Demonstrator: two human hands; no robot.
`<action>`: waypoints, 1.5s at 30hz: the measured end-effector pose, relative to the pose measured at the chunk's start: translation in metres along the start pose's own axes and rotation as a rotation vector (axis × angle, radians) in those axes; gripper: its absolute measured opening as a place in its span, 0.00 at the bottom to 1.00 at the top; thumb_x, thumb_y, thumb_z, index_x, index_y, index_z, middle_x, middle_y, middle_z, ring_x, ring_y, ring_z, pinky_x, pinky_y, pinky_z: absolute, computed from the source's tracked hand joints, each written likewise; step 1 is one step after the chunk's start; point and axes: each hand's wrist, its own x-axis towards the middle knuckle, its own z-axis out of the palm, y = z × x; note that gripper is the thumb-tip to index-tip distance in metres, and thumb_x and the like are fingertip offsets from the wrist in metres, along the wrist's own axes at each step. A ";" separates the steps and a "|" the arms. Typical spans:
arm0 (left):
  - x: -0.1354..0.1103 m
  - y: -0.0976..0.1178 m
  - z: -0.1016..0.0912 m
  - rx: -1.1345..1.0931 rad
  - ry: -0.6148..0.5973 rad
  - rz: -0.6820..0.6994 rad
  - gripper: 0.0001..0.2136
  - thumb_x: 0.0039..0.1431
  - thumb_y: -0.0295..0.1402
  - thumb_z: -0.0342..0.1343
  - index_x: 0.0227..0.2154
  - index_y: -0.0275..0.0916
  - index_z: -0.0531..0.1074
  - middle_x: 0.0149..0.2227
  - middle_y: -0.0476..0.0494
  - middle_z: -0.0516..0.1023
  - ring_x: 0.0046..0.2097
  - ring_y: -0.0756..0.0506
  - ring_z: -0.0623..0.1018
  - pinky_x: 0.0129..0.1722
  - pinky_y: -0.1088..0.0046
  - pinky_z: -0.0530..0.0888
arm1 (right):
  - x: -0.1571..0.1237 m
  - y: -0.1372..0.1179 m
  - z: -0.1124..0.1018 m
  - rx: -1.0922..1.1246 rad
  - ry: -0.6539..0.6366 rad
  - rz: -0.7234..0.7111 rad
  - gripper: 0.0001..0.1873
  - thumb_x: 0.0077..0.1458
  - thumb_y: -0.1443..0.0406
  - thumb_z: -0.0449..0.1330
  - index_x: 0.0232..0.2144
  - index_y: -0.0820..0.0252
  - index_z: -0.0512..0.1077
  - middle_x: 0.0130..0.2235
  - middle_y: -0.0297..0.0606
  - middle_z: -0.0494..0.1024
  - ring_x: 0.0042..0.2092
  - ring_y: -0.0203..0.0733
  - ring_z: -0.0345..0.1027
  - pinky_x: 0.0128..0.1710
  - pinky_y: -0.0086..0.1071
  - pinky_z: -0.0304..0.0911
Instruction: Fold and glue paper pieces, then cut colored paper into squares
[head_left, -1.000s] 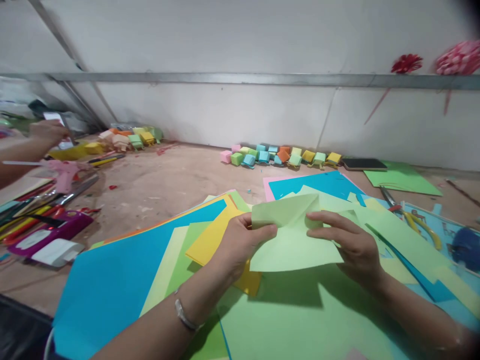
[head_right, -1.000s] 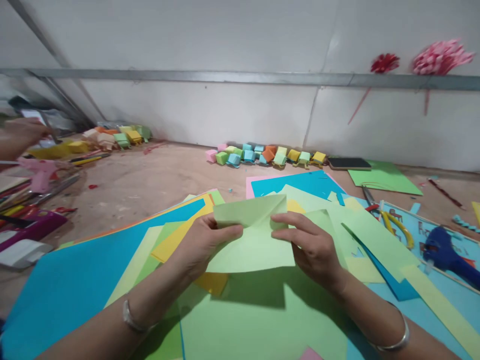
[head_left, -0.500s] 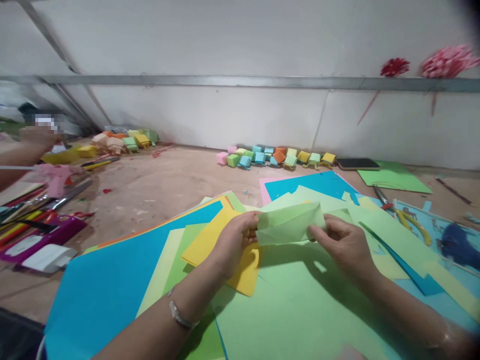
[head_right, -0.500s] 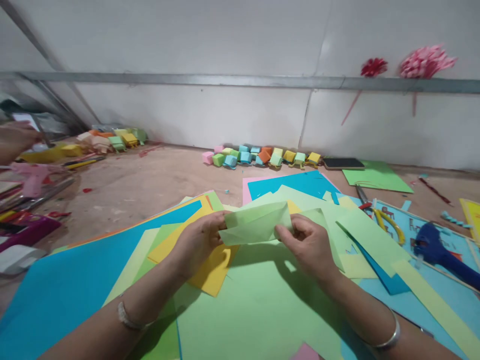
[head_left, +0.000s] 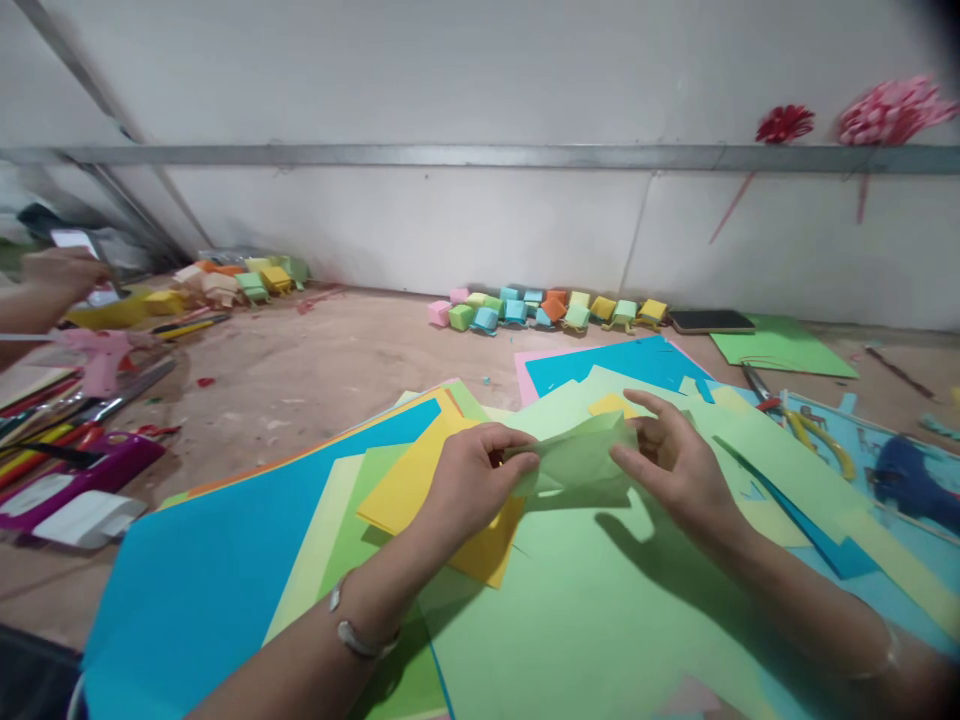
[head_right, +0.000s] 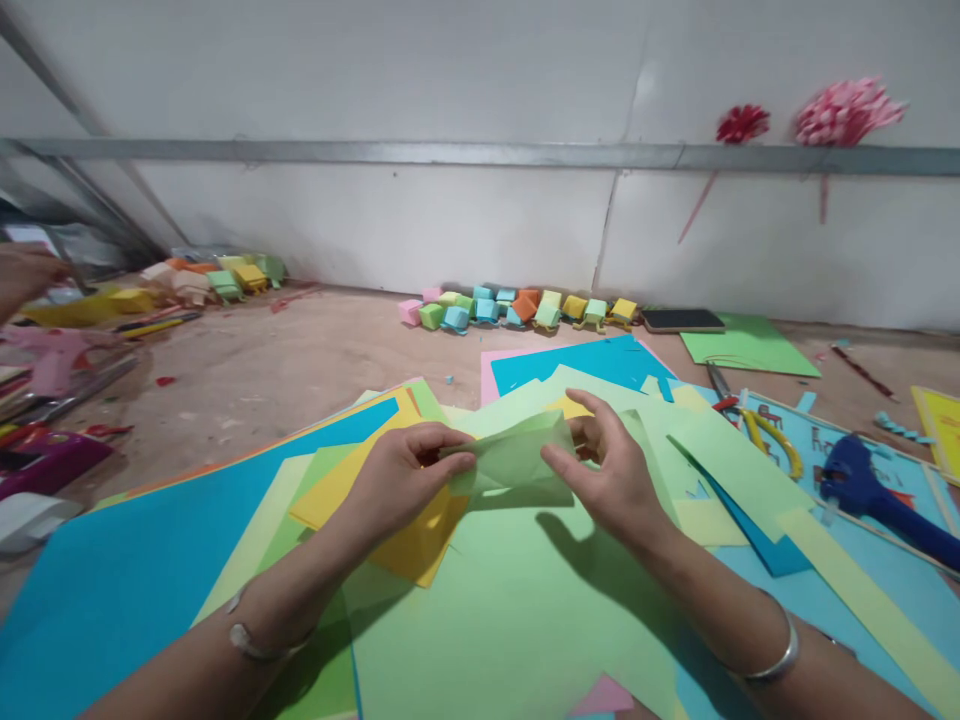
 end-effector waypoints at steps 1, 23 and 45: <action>0.000 0.000 0.000 0.001 -0.017 0.001 0.04 0.47 0.30 0.60 0.25 0.40 0.81 0.26 0.47 0.80 0.28 0.47 0.74 0.29 0.73 0.69 | 0.001 0.000 -0.002 -0.062 0.009 -0.021 0.32 0.50 0.55 0.66 0.55 0.60 0.66 0.37 0.41 0.77 0.37 0.43 0.74 0.34 0.36 0.71; -0.002 0.001 0.001 0.200 -0.111 0.192 0.08 0.53 0.28 0.57 0.25 0.43 0.80 0.26 0.48 0.80 0.29 0.46 0.76 0.31 0.73 0.67 | 0.012 -0.012 -0.018 -0.497 -0.271 -0.032 0.09 0.51 0.60 0.60 0.25 0.57 0.76 0.23 0.32 0.75 0.24 0.35 0.64 0.23 0.29 0.58; -0.011 -0.007 0.018 0.338 -0.341 0.065 0.08 0.51 0.26 0.56 0.27 0.40 0.81 0.30 0.47 0.82 0.33 0.46 0.77 0.33 0.73 0.69 | 0.005 -0.009 -0.021 -0.885 -0.645 -0.074 0.10 0.53 0.70 0.54 0.22 0.58 0.69 0.26 0.36 0.73 0.28 0.38 0.62 0.26 0.31 0.49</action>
